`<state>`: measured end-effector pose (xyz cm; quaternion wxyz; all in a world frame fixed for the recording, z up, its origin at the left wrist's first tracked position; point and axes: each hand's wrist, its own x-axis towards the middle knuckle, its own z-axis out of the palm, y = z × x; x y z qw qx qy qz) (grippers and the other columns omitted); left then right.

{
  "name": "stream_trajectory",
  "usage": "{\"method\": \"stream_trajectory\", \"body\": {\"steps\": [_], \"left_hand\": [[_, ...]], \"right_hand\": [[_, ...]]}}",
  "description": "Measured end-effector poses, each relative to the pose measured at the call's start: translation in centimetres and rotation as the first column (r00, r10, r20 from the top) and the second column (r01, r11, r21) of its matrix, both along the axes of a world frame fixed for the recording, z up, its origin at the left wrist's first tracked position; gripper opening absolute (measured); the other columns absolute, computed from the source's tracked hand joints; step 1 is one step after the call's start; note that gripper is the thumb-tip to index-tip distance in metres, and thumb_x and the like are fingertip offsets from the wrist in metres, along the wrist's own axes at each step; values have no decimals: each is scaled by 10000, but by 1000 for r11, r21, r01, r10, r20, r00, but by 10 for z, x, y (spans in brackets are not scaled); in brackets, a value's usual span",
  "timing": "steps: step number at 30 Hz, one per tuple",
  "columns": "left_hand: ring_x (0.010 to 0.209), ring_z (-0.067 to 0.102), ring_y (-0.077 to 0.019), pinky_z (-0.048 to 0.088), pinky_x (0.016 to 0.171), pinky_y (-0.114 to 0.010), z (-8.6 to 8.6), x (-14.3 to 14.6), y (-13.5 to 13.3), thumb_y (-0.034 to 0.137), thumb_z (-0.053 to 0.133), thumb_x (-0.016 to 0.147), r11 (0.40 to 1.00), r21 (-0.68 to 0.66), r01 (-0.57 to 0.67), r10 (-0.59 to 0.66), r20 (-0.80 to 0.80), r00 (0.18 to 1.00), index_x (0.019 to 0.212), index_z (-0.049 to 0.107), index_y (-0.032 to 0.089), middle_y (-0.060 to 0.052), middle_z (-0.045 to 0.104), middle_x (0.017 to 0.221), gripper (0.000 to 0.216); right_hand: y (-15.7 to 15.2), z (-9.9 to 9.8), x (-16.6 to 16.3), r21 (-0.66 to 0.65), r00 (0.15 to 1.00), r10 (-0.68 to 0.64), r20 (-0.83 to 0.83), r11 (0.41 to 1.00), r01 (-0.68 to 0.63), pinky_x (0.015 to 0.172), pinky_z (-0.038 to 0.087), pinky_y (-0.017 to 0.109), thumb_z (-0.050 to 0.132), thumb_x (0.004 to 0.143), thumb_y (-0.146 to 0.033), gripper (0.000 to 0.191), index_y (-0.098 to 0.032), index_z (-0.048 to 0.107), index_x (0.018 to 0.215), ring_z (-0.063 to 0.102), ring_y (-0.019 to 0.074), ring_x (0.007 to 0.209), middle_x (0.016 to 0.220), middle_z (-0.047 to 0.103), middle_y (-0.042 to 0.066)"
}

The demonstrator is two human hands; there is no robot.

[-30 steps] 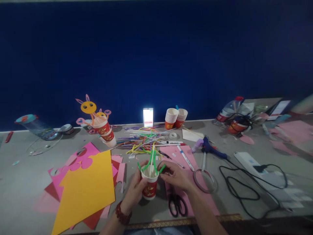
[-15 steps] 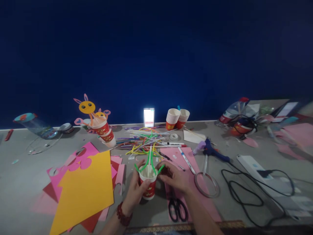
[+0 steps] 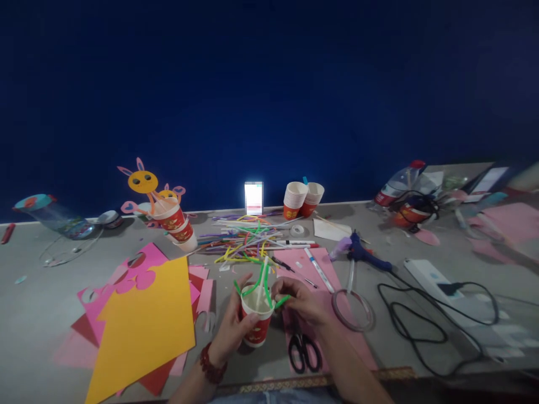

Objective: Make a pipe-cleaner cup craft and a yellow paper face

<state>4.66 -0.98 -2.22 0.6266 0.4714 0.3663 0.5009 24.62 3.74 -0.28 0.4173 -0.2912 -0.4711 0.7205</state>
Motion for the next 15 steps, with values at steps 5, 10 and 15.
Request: {"method": "stream_trajectory", "body": {"steps": [5, 10, 15], "left_hand": [[1290, 524, -342, 383, 1104, -456, 4, -1, -2, 542, 756, 786, 998, 18, 52, -52, 11, 999, 1535, 281, 261, -127, 532, 1406, 930], [1245, 550, -330, 409, 1076, -435, 10, -3, -5, 550, 771, 771, 997, 53, 54, -54, -3, 999, 1521, 322, 266, -126, 528, 1404, 919], [1211, 569, -338, 438, 1040, -449, 5, -5, -7, 564, 758, 780, 998, 41, 42, -43, 38, 998, 1528, 306, 250, -147, 542, 1384, 929]], "right_hand": [[-2, -1, -2, -6, 998, -15, 53, 1000, 15, 531, 384, 222, 857, 703, -490, 413, -185, 579, 733, 455, 100, 561, 644, 528, -39], [-4, 2, -10, 103, 984, -145, 103, 986, 134, 502, 333, 253, 677, 870, -540, 388, -221, 505, 733, 405, 112, 514, 581, 476, -52], [4, -4, -3, 121, 849, -511, 137, 859, 498, 453, 341, 262, 509, 943, -552, 463, -244, 412, 612, 386, 124, 439, 476, 415, -59]]}}
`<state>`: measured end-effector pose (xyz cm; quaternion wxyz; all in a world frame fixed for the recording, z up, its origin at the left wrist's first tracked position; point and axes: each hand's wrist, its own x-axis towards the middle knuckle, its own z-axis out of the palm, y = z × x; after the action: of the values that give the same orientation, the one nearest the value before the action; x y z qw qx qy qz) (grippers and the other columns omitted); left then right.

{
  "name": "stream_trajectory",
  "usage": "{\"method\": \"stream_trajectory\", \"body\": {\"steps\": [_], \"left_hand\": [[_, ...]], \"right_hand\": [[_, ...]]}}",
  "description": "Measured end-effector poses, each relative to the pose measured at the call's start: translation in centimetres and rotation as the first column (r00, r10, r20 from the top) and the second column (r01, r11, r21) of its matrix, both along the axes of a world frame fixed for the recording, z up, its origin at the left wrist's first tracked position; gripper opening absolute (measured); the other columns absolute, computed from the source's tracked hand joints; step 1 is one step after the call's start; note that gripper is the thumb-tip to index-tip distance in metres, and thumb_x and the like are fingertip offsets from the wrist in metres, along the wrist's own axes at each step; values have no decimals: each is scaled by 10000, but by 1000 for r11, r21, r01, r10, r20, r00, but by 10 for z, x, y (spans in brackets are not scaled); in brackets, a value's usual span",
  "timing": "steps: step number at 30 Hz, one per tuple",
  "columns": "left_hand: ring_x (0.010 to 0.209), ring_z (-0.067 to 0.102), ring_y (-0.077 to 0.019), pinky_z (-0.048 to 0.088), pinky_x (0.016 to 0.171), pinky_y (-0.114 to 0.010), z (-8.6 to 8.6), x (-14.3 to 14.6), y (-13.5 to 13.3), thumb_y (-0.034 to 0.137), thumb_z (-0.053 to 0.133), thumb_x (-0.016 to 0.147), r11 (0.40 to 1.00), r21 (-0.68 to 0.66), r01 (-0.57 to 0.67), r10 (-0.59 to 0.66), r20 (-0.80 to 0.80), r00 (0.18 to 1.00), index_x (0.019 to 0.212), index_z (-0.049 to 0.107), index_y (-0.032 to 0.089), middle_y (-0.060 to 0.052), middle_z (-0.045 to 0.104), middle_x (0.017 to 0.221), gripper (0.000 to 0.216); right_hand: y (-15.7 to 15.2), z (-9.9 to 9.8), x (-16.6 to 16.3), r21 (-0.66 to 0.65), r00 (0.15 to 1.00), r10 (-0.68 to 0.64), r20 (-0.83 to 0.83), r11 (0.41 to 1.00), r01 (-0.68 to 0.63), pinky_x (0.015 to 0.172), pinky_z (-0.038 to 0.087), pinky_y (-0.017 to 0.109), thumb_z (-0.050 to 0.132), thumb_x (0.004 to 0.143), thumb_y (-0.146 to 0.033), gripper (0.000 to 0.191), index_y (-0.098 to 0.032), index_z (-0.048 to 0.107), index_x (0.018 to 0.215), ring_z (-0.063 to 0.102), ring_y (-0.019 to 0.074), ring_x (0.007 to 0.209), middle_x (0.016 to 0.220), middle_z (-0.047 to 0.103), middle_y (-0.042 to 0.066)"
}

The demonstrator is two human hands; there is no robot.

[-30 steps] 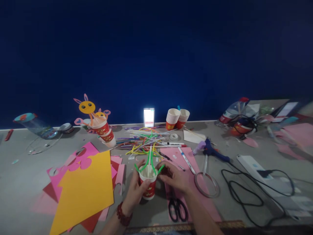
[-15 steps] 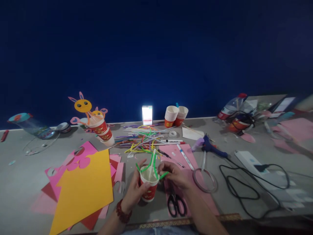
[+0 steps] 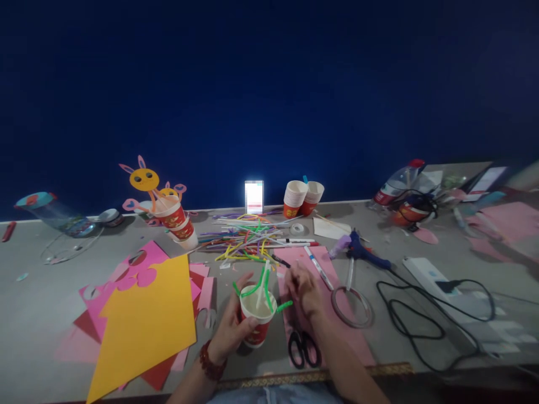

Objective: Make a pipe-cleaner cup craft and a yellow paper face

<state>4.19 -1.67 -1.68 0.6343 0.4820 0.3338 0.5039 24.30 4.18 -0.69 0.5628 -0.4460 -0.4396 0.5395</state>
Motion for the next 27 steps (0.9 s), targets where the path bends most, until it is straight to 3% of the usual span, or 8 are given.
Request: {"method": "stream_trajectory", "body": {"steps": [2, 5, 10, 14, 18, 20, 24, 27], "left_hand": [[1197, 583, -337, 458, 1020, -444, -4, 0, 1, 558, 754, 783, 999, -19, -32, 33, 12, 999, 1520, 320, 250, -145, 561, 1369, 909], [1201, 586, -325, 466, 1018, -437, -8, 2, 4, 534, 754, 785, 995, -31, -94, 95, 14, 995, 1508, 324, 270, -127, 580, 1355, 882], [1206, 595, -306, 468, 1029, -423, -1, 6, 9, 506, 760, 774, 975, -20, -222, 222, -7, 975, 1528, 282, 289, -113, 568, 1381, 918], [1173, 618, -308, 488, 1005, -423, 12, 6, 10, 503, 760, 765, 956, -26, -293, 290, -86, 953, 1538, 284, 247, -128, 599, 1341, 943], [1136, 640, -293, 505, 981, -404, 17, 4, 10, 487, 764, 774, 956, -40, -291, 286, -94, 953, 1527, 306, 235, -137, 618, 1323, 916], [1130, 644, -285, 515, 970, -394, 17, 4, 9, 484, 776, 762, 955, -67, -290, 285, -68, 956, 1517, 325, 250, -131, 615, 1334, 910], [1127, 644, -279, 545, 928, -405, 14, 5, 9, 481, 783, 751, 946, -124, -300, 299, -27, 954, 1504, 336, 296, -114, 577, 1387, 894], [1182, 620, -280, 526, 970, -412, 13, 5, 9, 452, 770, 782, 944, -124, -306, 304, -39, 952, 1498, 338, 291, -122, 563, 1403, 852]], "right_hand": [[2, 1, 9, 9, 996, -92, -4, 996, 92, 436, 327, 259, 473, 960, -552, 491, -249, 376, 586, 348, 121, 414, 452, 378, -68], [0, 10, 20, -5, 994, -105, 19, 994, 105, 446, 340, 255, 525, 954, -530, 463, -237, 433, 608, 366, 119, 417, 457, 421, -65], [-12, 25, 16, -21, 998, 54, 19, 998, -54, 532, 429, 248, 646, 902, -523, 333, -224, 572, 777, 543, 138, 568, 652, 609, -19], [-16, 20, 10, 5, 994, 113, 8, 994, -113, 516, 422, 238, 637, 913, -530, 376, -218, 545, 725, 504, 119, 521, 595, 551, -40], [-20, 14, 14, 47, 999, 32, 44, 998, -34, 429, 301, 236, 576, 952, -541, 502, -218, 444, 591, 339, 88, 380, 415, 382, -82], [-23, 18, 21, 73, 997, 11, 76, 997, -17, 429, 290, 240, 572, 960, -525, 502, -214, 454, 585, 354, 90, 384, 420, 412, -70], [-35, 37, 44, 160, 993, -23, 115, 987, 5, 519, 402, 259, 593, 963, -472, 355, -200, 591, 736, 522, 133, 532, 605, 585, -6], [-47, 52, 64, 229, 992, -120, 51, 968, 105, 506, 382, 264, 598, 970, -392, 316, -215, 562, 712, 496, 136, 529, 599, 548, -16]]}}
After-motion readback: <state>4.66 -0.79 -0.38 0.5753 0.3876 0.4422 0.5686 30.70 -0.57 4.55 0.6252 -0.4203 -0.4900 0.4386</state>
